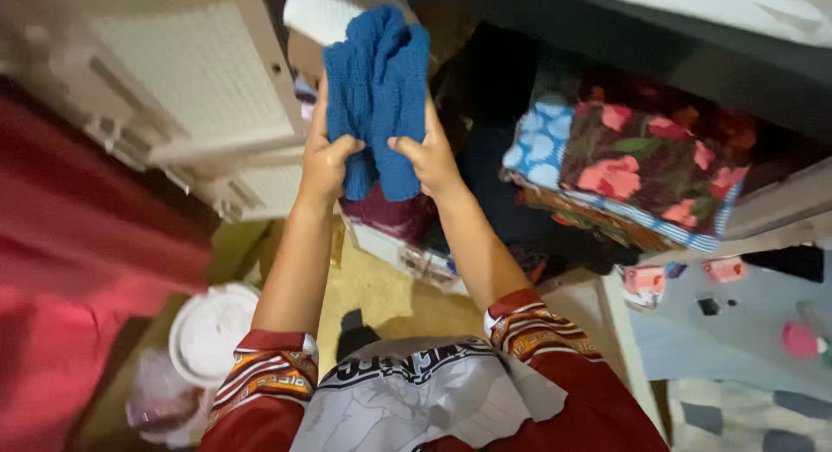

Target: The person picks up several articles of clothing from a bed, folds them by hand, and places them onto the shelves of a plastic storage cabinet.

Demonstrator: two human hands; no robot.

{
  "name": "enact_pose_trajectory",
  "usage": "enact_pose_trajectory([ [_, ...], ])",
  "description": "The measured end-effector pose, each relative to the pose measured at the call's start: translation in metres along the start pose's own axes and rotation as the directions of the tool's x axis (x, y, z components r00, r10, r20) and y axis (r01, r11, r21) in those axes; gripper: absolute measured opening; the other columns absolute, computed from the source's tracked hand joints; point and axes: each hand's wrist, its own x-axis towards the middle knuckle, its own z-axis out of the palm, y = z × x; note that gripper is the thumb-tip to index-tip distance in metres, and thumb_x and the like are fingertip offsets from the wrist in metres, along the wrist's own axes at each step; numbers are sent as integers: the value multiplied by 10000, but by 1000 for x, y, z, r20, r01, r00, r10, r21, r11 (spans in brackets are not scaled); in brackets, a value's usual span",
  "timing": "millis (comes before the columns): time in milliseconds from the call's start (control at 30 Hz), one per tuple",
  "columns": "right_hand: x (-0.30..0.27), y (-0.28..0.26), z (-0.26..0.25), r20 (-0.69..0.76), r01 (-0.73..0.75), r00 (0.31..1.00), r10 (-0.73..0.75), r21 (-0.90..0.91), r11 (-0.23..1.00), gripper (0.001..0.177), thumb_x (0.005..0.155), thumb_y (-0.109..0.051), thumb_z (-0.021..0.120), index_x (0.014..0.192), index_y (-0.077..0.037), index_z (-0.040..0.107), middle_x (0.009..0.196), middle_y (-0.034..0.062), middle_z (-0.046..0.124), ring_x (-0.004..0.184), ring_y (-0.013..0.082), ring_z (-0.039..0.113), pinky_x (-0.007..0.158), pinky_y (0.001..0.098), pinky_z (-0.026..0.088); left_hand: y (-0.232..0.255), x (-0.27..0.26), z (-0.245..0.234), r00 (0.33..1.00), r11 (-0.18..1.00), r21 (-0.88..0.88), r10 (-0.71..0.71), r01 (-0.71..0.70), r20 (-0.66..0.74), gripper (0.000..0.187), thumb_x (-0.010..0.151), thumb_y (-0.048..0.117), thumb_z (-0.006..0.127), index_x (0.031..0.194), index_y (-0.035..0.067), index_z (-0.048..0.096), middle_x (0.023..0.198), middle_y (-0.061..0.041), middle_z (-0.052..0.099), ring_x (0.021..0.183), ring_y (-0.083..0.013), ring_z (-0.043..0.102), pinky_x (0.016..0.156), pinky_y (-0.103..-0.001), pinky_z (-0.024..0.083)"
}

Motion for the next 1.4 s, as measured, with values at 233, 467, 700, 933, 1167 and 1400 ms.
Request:
enact_pose_trajectory([
  [233,78,7,32,-192,47,981,-17,151,987,969,749,109,575,1640,-76,242,1414,134,566,1250,236,606,1084,373,499,3,107,-68,981,961,-222,-134,163,142,1062,636,-86,499,1666,54,285,1629,-133,447,1416,-247,529,1012,-256,523],
  [467,113,16,41,-225,89,974,-34,236,968,832,766,99,548,1560,-20,332,1297,180,601,1171,299,643,1054,472,538,-31,155,-95,952,846,-460,-163,270,258,1063,642,-63,482,1673,63,254,1596,-191,471,1400,-292,532,1122,-296,488],
  [700,113,27,17,-322,12,946,-31,-63,998,732,845,89,602,1545,-1,406,1335,169,610,1172,248,634,1069,399,511,-47,171,-108,991,978,-188,-71,92,115,917,811,-92,562,1664,50,255,1657,-138,389,1466,-237,489,1192,-338,444],
  [933,102,34,2,-425,260,817,-391,-333,906,434,994,25,639,1364,-102,450,1268,132,625,1160,181,614,1012,341,520,-30,147,-102,947,688,674,318,-269,53,146,1042,14,641,1180,57,664,1249,-105,654,1198,-285,672,1056,-388,546],
  [1167,76,4,54,-177,-46,790,-587,-972,231,241,1038,-29,567,1248,-76,675,1232,191,626,1045,311,687,913,351,554,9,138,-90,923,558,750,337,-357,188,276,1016,107,678,1273,8,676,1355,-211,578,1168,-401,643,964,-446,552],
  [1400,89,-12,101,-268,-278,834,-482,-959,53,662,819,-408,818,1290,9,614,1191,271,651,968,479,666,766,488,539,30,131,-89,919,488,781,153,-390,363,453,895,241,757,1257,-21,681,1178,-246,621,1001,-447,651,824,-481,546],
])
